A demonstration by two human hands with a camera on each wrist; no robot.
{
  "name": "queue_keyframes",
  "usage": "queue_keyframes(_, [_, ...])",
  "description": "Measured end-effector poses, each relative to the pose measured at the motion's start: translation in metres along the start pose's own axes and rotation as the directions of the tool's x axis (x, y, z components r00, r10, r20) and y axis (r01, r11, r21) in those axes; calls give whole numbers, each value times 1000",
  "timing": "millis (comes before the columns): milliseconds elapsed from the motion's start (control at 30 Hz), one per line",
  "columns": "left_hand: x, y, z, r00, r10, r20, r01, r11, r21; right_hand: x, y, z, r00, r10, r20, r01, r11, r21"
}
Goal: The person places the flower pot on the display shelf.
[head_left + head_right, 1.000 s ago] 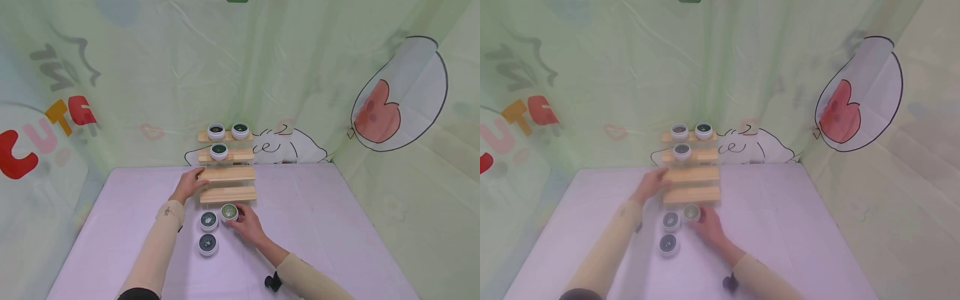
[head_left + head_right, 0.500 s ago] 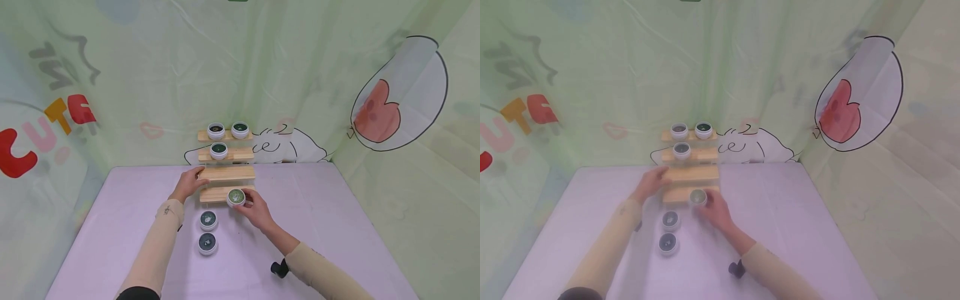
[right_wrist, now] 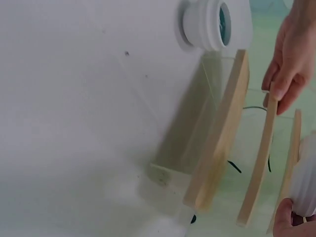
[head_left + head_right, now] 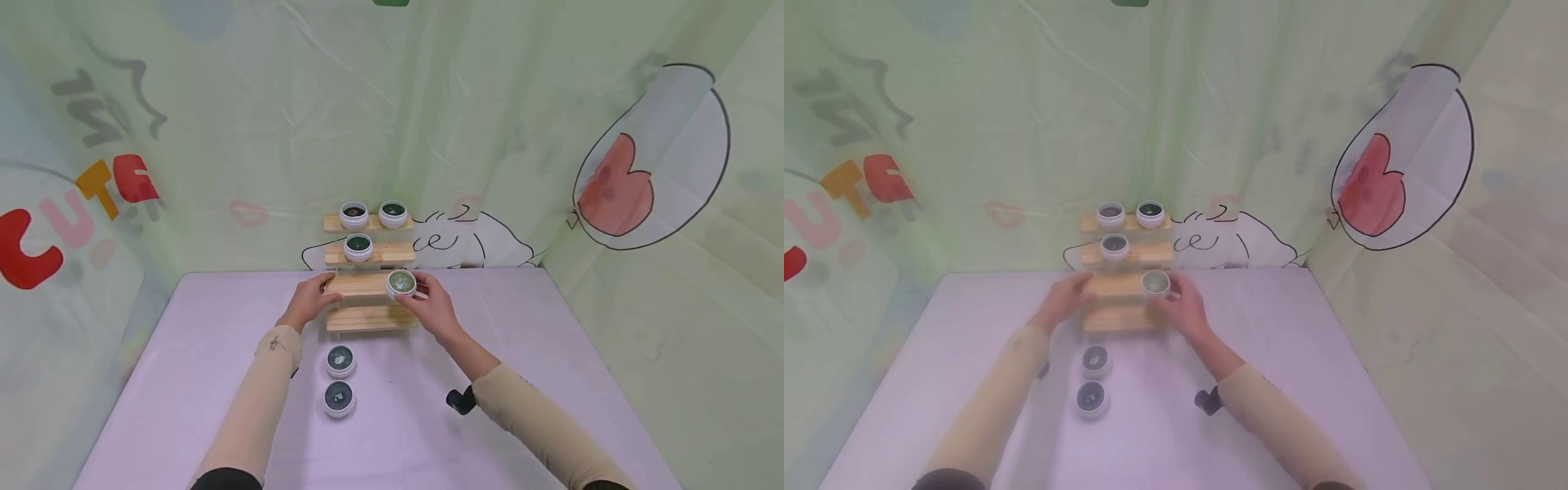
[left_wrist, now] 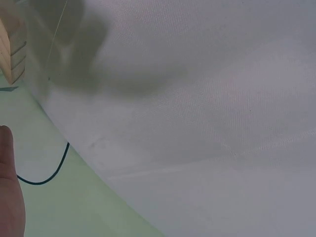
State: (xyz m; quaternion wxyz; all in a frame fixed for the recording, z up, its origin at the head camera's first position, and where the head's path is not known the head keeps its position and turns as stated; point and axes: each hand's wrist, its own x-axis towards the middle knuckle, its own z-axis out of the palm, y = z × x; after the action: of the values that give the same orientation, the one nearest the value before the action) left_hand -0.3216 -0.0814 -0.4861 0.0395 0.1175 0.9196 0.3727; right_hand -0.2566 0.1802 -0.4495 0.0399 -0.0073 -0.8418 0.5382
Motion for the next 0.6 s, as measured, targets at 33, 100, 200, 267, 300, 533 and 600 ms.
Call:
queue_keyframes(33, [0, 0, 0, 1000, -2, 0, 2, 1000, 1, 3, -2, -2, 1000, 0, -2, 0, 1000, -1])
queue_keyframes(100, [0, -1, 0, 1000, -2, -1, 2, 1000, 5, 9, -5, -3, 1000, 5, -12, -5, 1000, 5])
queue_keyframes(200, [0, -2, 0, 1000, 1, 1, -1, 1000, 11, 18, -9, -4, 1000, 9, -28, -9, 1000, 3])
queue_keyframes(267, [0, -2, 0, 1000, 2, 4, -2, 1000, 11, 25, -11, -4, 999, 11, -39, -11, 1000, 7])
queue_keyframes(300, [0, -1, 0, 1000, -2, 7, 2, 1000, 7, 28, -12, -4, 999, 13, -41, -13, 1000, 8])
queue_keyframes(533, [-1, 2, -1, 1000, -18, 20, 18, 1000, -15, 47, -20, -2, 997, 51, -55, -53, 998, -31])
queue_keyframes(600, [-1, 2, -1, 1000, -14, 15, 14, 1000, -15, 52, -22, -1, 997, 54, -63, -57, 997, -48])
